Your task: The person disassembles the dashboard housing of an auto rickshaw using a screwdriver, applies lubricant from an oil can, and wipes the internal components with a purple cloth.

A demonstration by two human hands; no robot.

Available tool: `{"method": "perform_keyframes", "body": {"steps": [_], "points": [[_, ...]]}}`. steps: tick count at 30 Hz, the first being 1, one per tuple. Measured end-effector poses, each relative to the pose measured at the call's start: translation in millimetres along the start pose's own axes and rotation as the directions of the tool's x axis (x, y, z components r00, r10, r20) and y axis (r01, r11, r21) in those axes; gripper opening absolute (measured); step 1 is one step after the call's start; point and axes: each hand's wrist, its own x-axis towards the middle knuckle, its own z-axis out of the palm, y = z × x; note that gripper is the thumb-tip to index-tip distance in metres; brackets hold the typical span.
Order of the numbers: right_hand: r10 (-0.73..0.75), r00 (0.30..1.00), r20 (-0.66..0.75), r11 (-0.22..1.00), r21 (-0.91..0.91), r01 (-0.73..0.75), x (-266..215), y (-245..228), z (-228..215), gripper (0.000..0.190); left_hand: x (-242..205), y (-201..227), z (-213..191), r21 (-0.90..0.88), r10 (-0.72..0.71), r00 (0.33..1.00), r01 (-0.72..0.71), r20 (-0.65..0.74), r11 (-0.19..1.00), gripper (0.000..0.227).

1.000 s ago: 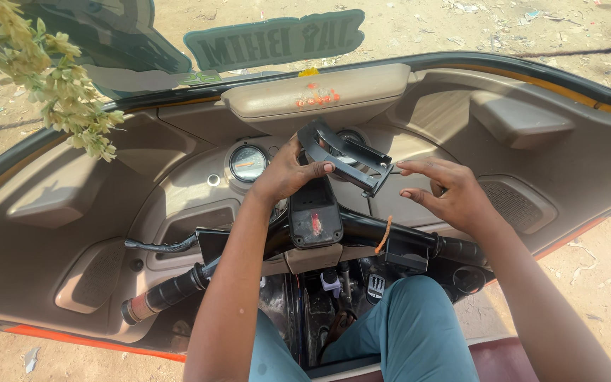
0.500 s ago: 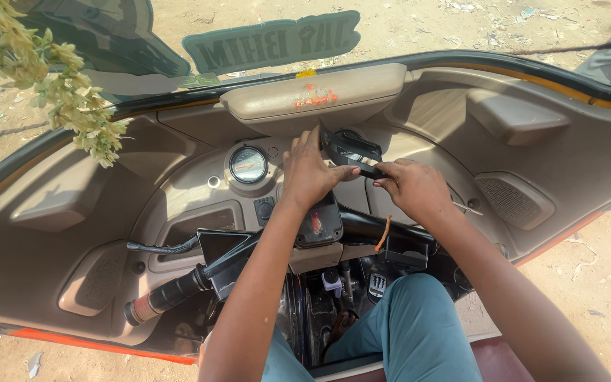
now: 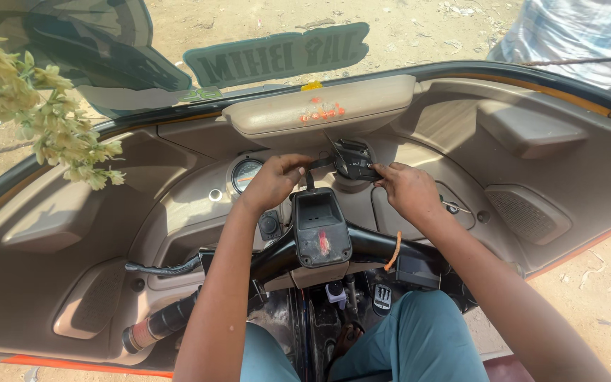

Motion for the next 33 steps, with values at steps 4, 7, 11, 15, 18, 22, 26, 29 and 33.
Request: {"method": "perform_keyframes", "body": {"steps": [4, 7, 11, 15, 18, 22, 26, 29, 33], "points": [[-0.033, 0.999, -0.015, 0.999, -0.021, 0.033, 10.5, 4.2, 8.4, 0.037, -6.8, -8.7, 7.8, -0.269, 0.037, 0.999, -0.042, -0.024, 0.962, 0.036], [-0.069, 0.998, 0.004, 0.996, -0.050, 0.069, 15.2, 5.1, 14.9, 0.038, -5.7, -13.3, 11.7, -0.279, 0.051, 0.997, -0.064, -0.051, 0.958, 0.032], [-0.054, 0.998, -0.023, 0.998, -0.018, 0.053, 8.5, 5.7, 9.3, 0.035, -4.8, -16.4, 19.2, -0.218, 0.052, 0.991, -0.078, -0.124, 0.973, 0.032], [-0.011, 0.999, -0.052, 0.999, 0.043, 0.013, -7.6, -1.5, -6.7, 0.028, -5.0, -15.6, 23.4, -0.187, 0.087, 0.982, -0.118, -0.165, 0.975, 0.032], [-0.044, 0.997, -0.067, 0.999, 0.010, 0.045, -14.2, -9.3, -20.0, 0.024, -5.9, -10.3, 22.9, -0.097, 0.169, 0.966, -0.191, -0.195, 0.977, 0.031], [-0.087, 0.992, -0.094, 0.995, 0.039, 0.091, -29.7, -27.6, -45.5, 0.025, -9.0, 0.8, 24.8, 0.026, 0.214, 0.951, -0.214, -0.225, 0.977, 0.032], [-0.138, 0.990, -0.033, 0.988, 0.070, 0.140, -43.2, -55.7, -68.8, 0.030, -9.5, 3.2, 24.9, 0.026, 0.229, 0.949, -0.229, -0.215, 0.973, 0.035], [-0.166, 0.986, -0.007, 0.985, 0.052, 0.166, -47.7, -83.0, -71.3, 0.035, -8.3, 3.2, 22.4, 0.091, 0.301, 0.925, -0.288, -0.233, 0.953, 0.042], [-0.184, 0.983, -0.024, 0.982, 0.043, 0.185, -51.6, -95.7, -73.3, 0.036, -3.8, 5.4, 22.4, 0.069, 0.275, 0.939, -0.266, -0.208, 0.962, 0.042]]}}
